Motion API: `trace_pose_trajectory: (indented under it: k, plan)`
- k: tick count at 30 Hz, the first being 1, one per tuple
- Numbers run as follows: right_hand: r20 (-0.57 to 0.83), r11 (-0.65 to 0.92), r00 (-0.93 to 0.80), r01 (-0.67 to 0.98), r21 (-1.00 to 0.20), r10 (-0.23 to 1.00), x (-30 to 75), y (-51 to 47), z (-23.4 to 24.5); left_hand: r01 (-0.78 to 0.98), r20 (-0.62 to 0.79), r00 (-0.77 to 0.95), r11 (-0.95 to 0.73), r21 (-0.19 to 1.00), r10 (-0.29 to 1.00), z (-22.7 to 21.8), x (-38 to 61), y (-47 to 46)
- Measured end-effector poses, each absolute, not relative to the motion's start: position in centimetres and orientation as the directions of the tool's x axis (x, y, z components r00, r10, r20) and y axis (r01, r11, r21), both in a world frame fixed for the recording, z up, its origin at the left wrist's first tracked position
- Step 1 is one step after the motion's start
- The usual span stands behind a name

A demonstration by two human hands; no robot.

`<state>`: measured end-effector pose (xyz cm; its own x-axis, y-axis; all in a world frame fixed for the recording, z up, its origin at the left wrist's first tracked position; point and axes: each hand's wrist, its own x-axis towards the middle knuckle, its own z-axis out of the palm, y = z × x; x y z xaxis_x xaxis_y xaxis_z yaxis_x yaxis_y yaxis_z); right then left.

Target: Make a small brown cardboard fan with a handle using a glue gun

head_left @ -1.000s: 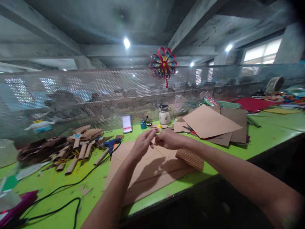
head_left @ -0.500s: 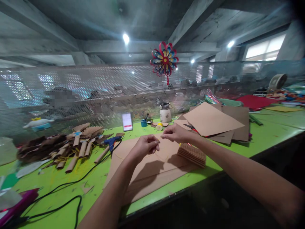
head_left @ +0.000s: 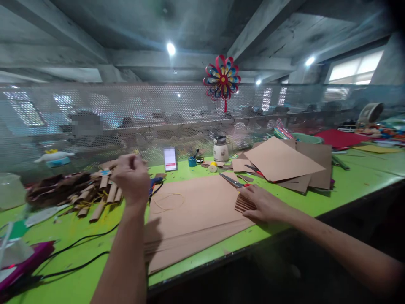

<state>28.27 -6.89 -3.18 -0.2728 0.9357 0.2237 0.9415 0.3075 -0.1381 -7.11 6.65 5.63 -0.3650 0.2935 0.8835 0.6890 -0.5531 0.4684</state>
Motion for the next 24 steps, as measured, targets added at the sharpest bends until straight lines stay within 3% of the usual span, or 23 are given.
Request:
trace_pose_trajectory:
  k: [2, 4, 8, 11, 18, 22, 24]
  plan:
    - [0.253, 0.339, -0.295, 0.929, -0.150, 0.921, 27.4, -6.8, -3.6, 0.692, 0.881, -0.215, -0.570, 0.442, 0.422, 4.6, -5.0, 6.5]
    - [0.279, 0.378, -0.327, 0.913, -0.155, 0.903, 26.6, -6.5, -3.8, 0.608, 0.825, -0.098, -0.622, 0.493, 0.557, 3.4, -3.0, 6.5]
    - [0.375, 0.387, -0.326, 0.917, -0.099, 0.868, 25.0, -5.6, -3.8, 0.445, 0.729, 0.034, -0.663, 0.602, 0.684, 1.9, -1.1, 6.7]
    - [0.385, 0.402, -0.340, 0.911, -0.091, 0.858, 23.9, -4.9, -3.3, 0.365, 0.679, 0.050, -0.646, 0.671, 0.733, 1.5, -1.2, 7.0]
    - [0.394, 0.684, -0.567, 0.665, -0.299, 0.723, 20.6, -0.4, -3.4, 0.300, 0.580, 0.141, -0.592, 0.747, 0.803, 0.9, -0.4, 6.8]
    - [0.479, 0.805, -0.653, 0.536, -0.255, 0.587, 18.4, 2.3, -2.9, 0.268, 0.491, 0.229, -0.539, 0.798, 0.840, 0.2, 0.4, 6.5]
    - [0.522, 0.799, -0.622, 0.554, -0.232, 0.583, 18.8, 2.8, -2.6, 0.245, 0.452, 0.247, -0.507, 0.826, 0.857, -0.2, 0.5, 6.7]
